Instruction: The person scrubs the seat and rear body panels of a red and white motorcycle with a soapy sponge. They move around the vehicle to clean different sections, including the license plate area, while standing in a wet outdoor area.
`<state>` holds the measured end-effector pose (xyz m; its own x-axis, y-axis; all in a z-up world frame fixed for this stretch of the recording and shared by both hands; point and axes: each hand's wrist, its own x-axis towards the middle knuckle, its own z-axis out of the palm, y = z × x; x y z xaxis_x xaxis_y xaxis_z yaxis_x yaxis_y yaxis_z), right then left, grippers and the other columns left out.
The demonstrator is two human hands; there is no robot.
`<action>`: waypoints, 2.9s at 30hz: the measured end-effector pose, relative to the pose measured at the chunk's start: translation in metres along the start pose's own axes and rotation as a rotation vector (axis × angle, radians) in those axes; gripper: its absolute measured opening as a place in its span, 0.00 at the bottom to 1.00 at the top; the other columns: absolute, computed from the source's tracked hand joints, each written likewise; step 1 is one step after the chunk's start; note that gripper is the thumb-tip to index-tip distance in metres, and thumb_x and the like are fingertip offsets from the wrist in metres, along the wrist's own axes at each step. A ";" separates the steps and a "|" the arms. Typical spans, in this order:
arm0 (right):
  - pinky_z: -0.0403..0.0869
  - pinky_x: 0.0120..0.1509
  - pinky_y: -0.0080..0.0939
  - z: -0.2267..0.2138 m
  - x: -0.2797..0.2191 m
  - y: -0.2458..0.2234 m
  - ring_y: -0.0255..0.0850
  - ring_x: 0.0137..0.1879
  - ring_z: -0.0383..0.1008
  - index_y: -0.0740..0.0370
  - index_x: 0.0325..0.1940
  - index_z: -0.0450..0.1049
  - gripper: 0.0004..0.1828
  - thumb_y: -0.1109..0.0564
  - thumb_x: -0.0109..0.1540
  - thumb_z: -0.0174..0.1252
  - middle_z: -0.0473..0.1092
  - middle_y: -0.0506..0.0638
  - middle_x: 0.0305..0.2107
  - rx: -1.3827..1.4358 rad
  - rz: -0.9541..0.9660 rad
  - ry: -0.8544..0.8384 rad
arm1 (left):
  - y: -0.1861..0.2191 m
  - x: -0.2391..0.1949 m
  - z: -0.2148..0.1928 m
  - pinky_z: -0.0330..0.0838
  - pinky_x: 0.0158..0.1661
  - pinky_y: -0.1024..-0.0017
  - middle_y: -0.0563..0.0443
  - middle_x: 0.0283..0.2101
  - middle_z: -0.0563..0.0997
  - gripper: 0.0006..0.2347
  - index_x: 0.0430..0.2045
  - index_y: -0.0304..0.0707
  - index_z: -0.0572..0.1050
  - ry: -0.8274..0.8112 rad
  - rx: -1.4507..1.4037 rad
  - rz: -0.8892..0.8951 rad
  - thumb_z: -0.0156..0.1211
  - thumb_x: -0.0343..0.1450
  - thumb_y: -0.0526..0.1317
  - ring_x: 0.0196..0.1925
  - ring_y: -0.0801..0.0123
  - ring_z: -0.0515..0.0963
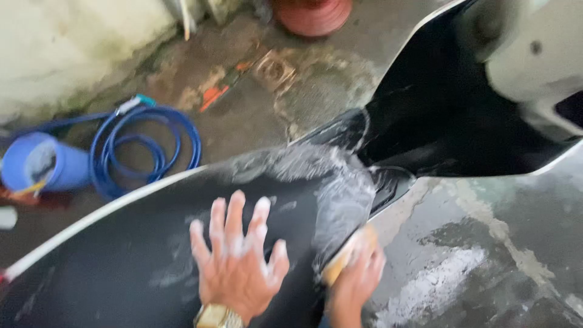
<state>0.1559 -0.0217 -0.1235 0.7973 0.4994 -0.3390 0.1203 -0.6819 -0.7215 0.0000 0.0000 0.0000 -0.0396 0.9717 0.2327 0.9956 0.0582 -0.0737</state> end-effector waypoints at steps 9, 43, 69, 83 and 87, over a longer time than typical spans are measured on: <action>0.55 0.16 0.30 -0.024 -0.034 -0.156 0.31 0.17 0.53 0.58 0.24 0.62 0.18 0.49 0.62 0.32 0.58 0.44 0.15 0.189 -0.612 -0.271 | 0.002 -0.001 0.002 0.53 0.54 0.48 0.51 0.58 0.64 0.28 0.48 0.59 0.67 -0.018 -0.013 -0.040 0.49 0.52 0.56 0.60 0.57 0.61; 0.54 0.65 0.38 -0.029 -0.111 -0.175 0.37 0.65 0.52 0.63 0.66 0.43 0.40 0.60 0.51 0.47 0.49 0.50 0.62 -0.076 -0.537 -1.124 | -0.050 -0.002 -0.029 0.60 0.38 0.63 0.51 0.46 0.72 0.27 0.44 0.41 0.67 0.151 -0.407 0.040 0.56 0.51 0.50 0.44 0.59 0.67; 0.48 0.60 0.67 0.026 -0.109 -0.183 0.52 0.67 0.36 0.28 0.56 0.59 0.25 0.36 0.55 0.37 0.41 0.39 0.63 -0.730 -0.372 -0.079 | -0.092 0.119 -0.023 0.58 0.48 0.53 0.48 0.53 0.68 0.31 0.61 0.49 0.46 -0.827 -0.571 -0.127 0.40 0.64 0.56 0.56 0.51 0.64; 0.50 0.58 0.71 0.032 -0.101 -0.174 0.56 0.65 0.39 0.32 0.56 0.62 0.26 0.35 0.54 0.40 0.45 0.46 0.63 -0.763 -0.466 -0.005 | -0.167 0.139 0.047 0.63 0.49 0.70 0.59 0.50 0.70 0.24 0.50 0.60 0.64 -1.081 -0.531 -0.055 0.40 0.59 0.57 0.48 0.65 0.72; 0.60 0.46 0.75 0.034 -0.102 -0.157 0.62 0.60 0.46 0.38 0.54 0.66 0.23 0.38 0.56 0.44 0.52 0.54 0.59 -0.711 -0.746 0.149 | -0.184 0.126 0.018 0.59 0.55 0.67 0.50 0.59 0.63 0.24 0.49 0.52 0.68 -1.099 -0.519 -0.348 0.43 0.58 0.49 0.59 0.57 0.64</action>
<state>0.0353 0.0530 0.0041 0.4360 0.8856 0.1599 0.8951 -0.4084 -0.1787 -0.1897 0.1159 0.0256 -0.1069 0.6143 -0.7818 0.8247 0.4940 0.2754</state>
